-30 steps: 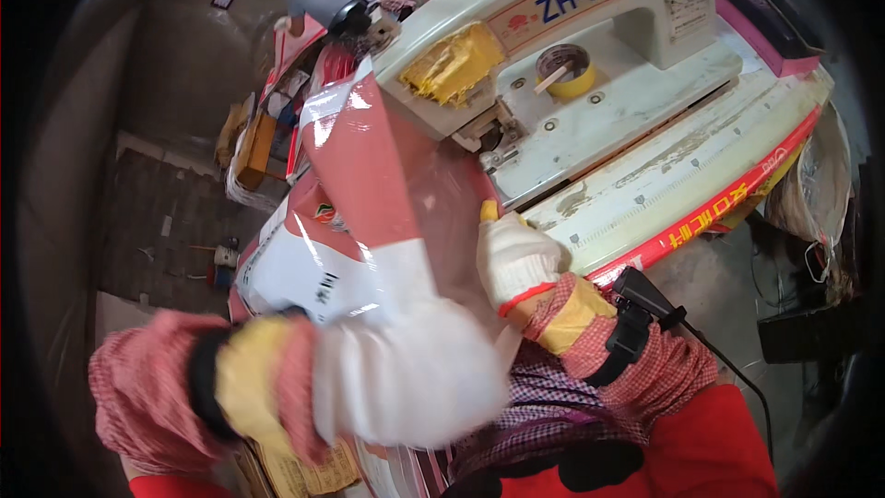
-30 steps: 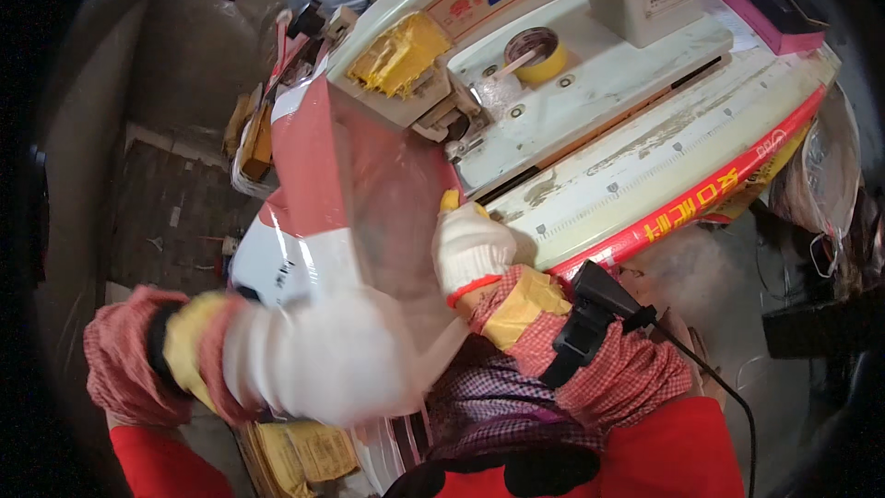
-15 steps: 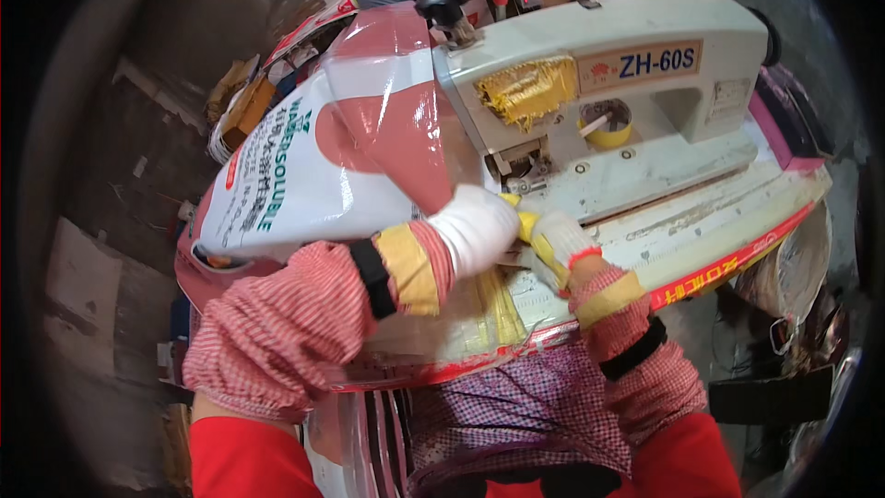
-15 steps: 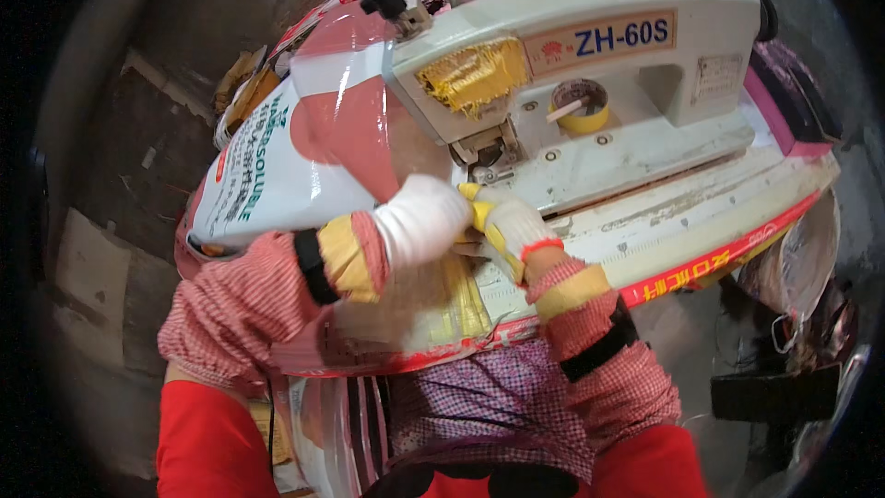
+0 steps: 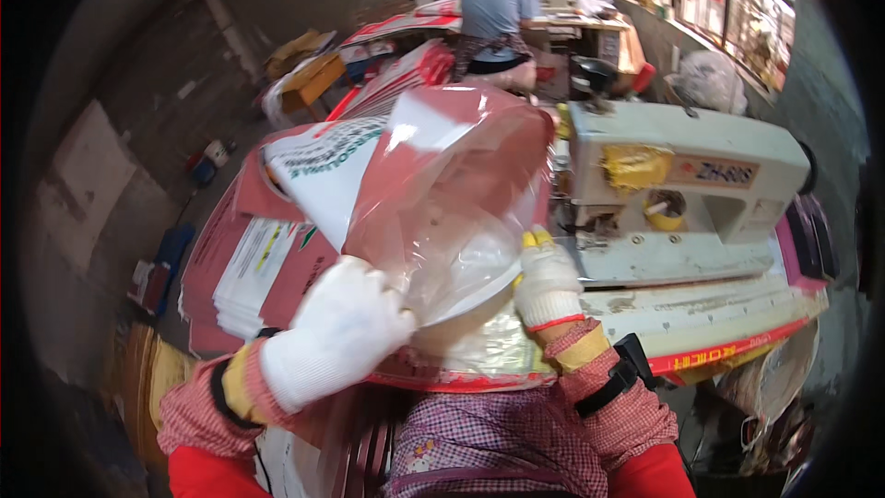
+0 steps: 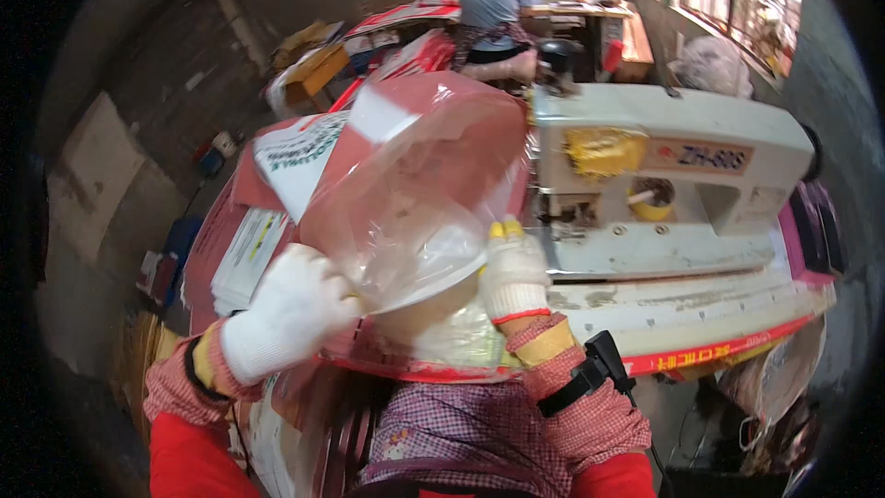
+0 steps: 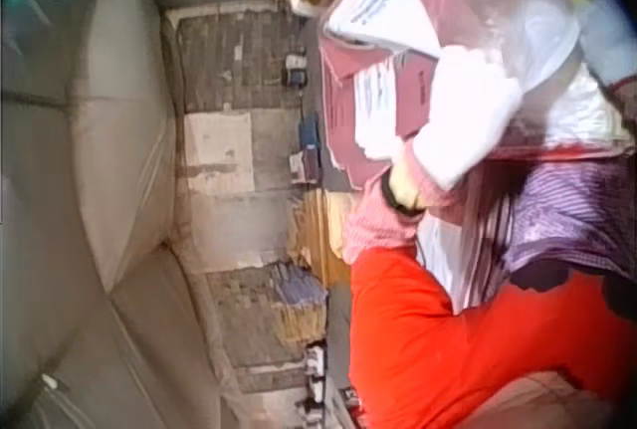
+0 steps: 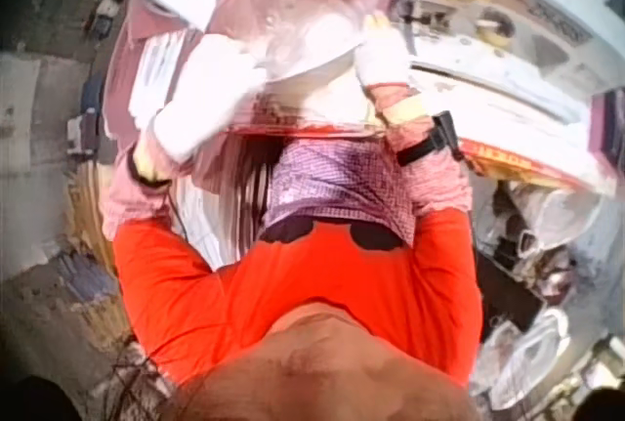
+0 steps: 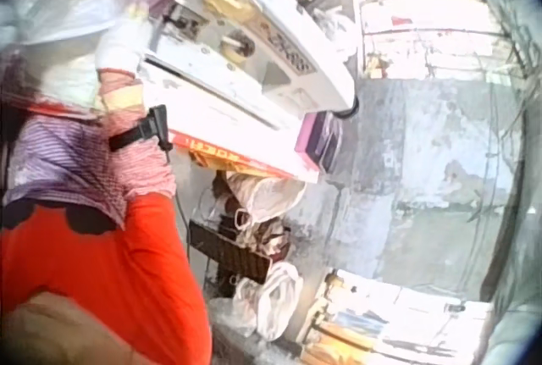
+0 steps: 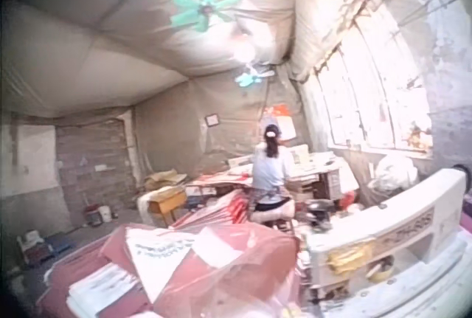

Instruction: Manually aligning and preparing plastic packaging materials near an industrial heating or sewing machine.

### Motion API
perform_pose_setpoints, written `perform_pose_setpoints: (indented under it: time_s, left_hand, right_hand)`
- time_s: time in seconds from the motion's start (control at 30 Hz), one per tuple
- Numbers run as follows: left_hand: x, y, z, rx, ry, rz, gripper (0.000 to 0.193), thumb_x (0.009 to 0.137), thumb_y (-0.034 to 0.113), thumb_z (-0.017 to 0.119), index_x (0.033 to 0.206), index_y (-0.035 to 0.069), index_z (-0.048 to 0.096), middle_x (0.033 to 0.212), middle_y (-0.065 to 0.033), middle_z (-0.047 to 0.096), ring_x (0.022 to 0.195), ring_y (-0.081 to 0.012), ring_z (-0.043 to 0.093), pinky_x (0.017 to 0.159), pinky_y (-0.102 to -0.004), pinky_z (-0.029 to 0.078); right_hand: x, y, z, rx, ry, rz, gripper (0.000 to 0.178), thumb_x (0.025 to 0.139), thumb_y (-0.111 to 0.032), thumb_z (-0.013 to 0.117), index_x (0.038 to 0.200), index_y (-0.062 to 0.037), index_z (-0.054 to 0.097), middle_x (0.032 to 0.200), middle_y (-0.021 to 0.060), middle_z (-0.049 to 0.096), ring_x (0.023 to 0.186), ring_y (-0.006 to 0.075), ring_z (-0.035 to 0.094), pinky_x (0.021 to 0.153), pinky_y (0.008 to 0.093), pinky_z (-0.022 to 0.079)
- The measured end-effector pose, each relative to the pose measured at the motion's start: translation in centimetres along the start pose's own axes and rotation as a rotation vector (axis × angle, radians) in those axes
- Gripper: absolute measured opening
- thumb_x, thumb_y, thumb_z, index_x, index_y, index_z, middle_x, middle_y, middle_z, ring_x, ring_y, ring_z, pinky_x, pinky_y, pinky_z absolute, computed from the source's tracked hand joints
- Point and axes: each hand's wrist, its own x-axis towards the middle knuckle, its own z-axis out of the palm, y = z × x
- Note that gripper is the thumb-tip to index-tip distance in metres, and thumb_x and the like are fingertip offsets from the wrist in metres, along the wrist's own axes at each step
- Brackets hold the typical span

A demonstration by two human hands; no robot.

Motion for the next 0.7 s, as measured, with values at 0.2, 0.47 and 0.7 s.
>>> perform_pose_setpoints:
  time_s: [0.2,0.47,0.7]
  left_hand:
    - [-12.7,-0.6,-1.0,0.157,0.628,-0.330,0.031,0.056,0.007,0.069,0.086,0.008,0.060,0.113,-0.0147,0.055,0.102,-0.0284,0.054,0.089,-0.0385,0.044]
    - [-22.9,6.4,9.6,-2.175,0.820,-1.197,0.059,0.089,0.053,0.043,0.117,0.000,0.046,0.094,-0.0025,0.055,0.084,-0.0121,0.054,0.084,-0.0294,0.045]
    - [-26.8,14.5,15.1,-1.919,0.616,-1.339,0.049,0.095,0.041,0.039,0.117,0.000,0.052,0.110,-0.0051,0.059,0.097,-0.0162,0.057,0.085,-0.0305,0.046]
  right_hand:
    - [-1.7,-12.3,-2.0,-0.497,-0.294,-0.318,0.024,0.075,-0.017,0.060,0.094,-0.0032,0.062,0.090,0.0110,0.065,0.076,0.0273,0.063,0.062,0.0356,0.049]
    - [-13.4,-21.3,2.2,1.163,-0.521,-0.319,0.020,0.080,-0.012,0.061,0.097,-0.0024,0.061,0.081,0.0079,0.062,0.066,0.0190,0.057,0.062,0.0379,0.049]
    - [-19.5,-19.3,2.3,0.680,-0.614,-1.084,0.022,0.081,-0.019,0.055,0.099,-0.0086,0.061,0.097,0.0094,0.060,0.094,0.0276,0.055,0.083,0.0383,0.044]
